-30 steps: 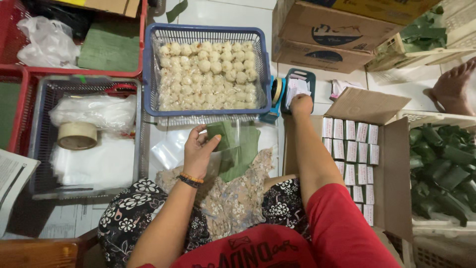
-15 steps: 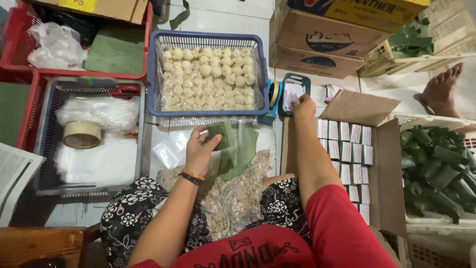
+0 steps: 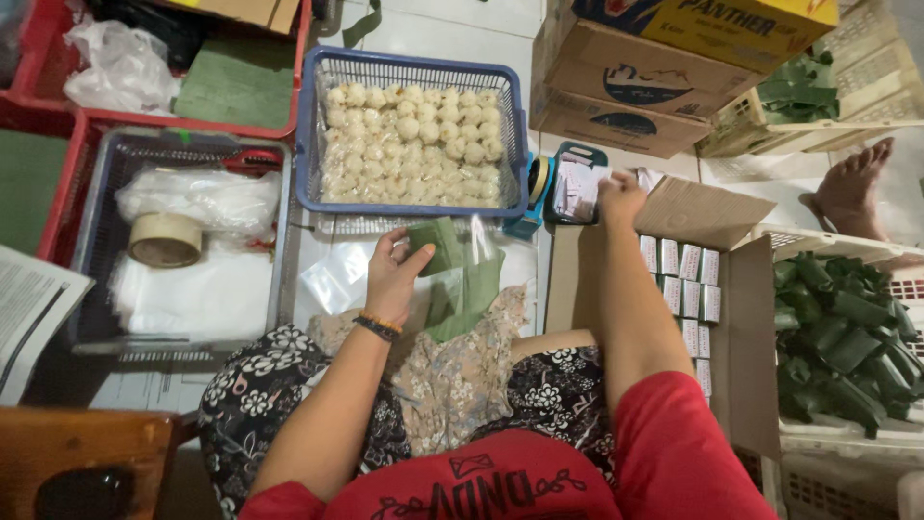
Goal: The person sits on the floor and wraps small white food items in green leaves. They place each wrapped item into a clear plastic bag, add a small label, and then place the bag into a cardboard box.
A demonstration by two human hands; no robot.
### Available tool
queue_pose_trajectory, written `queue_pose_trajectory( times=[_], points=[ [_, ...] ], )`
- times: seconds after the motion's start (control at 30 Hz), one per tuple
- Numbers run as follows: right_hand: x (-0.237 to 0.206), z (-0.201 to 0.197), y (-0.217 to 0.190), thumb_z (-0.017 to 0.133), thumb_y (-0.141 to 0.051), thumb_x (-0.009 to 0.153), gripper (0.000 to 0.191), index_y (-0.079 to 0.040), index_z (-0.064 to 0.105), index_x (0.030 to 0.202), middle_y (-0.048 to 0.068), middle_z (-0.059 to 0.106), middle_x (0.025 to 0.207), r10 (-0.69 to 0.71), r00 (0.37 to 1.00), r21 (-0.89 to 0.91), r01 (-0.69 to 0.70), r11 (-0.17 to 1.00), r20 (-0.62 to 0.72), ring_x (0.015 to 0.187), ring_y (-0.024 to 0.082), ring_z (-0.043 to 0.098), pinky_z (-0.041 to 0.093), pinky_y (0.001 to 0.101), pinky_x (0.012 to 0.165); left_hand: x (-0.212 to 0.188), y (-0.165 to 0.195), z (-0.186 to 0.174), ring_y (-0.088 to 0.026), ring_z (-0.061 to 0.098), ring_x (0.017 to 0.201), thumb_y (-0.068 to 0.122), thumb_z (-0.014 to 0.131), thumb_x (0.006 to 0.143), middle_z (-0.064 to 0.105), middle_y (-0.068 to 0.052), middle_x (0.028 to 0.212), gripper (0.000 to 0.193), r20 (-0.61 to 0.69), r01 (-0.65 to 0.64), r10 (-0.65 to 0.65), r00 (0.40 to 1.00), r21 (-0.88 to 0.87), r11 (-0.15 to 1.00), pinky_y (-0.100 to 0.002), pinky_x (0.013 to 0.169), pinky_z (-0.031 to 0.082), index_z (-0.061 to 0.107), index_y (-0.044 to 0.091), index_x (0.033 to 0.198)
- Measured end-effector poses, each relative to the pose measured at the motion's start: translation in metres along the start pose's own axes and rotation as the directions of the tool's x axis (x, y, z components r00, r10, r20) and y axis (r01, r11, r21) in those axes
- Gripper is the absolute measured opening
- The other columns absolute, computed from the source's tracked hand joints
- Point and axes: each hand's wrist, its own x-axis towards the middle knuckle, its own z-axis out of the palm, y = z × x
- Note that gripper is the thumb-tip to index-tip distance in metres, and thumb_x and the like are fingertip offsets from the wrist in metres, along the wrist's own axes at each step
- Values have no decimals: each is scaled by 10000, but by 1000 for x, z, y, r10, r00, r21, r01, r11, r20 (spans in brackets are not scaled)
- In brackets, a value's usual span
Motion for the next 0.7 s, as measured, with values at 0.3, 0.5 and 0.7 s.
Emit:
queue_pose_trajectory(
  times=[0.3, 0.5, 0.7],
  points=[
    [-132, 25, -76, 696, 10, 875, 427, -11, 570, 1282, 38, 711, 897, 19, 793, 270, -230, 935, 609, 835, 145, 689, 572, 282, 781, -5, 2, 11, -151, 673, 996, -25, 727, 902, 711, -110, 1117, 542, 23, -58, 60, 998, -46, 997, -300, 903, 561, 471, 17, 1377],
    [-203, 36, -98, 716, 28, 915, 407, -6, 546, 1284, 35, 685, 888, -66, 799, 451, -267, 852, 598, 823, 129, 660, 542, 277, 756, -16, 13, 23, -146, 670, 953, -21, 728, 910, 713, -114, 1080, 546, 77, -117, 119, 990, -26, 993, -295, 861, 577, 464, 13, 1386],
    [-231, 37, -100, 709, 2, 924, 388, -12, 523, 1264, 39, 712, 943, -153, 818, 479, -164, 862, 555, 864, 116, 676, 549, 250, 760, -28, 25, 34, -142, 689, 995, -5, 707, 919, 716, -110, 1133, 523, 76, -161, 159, 984, 23, 987, -286, 867, 581, 459, 9, 1379]
  ],
)
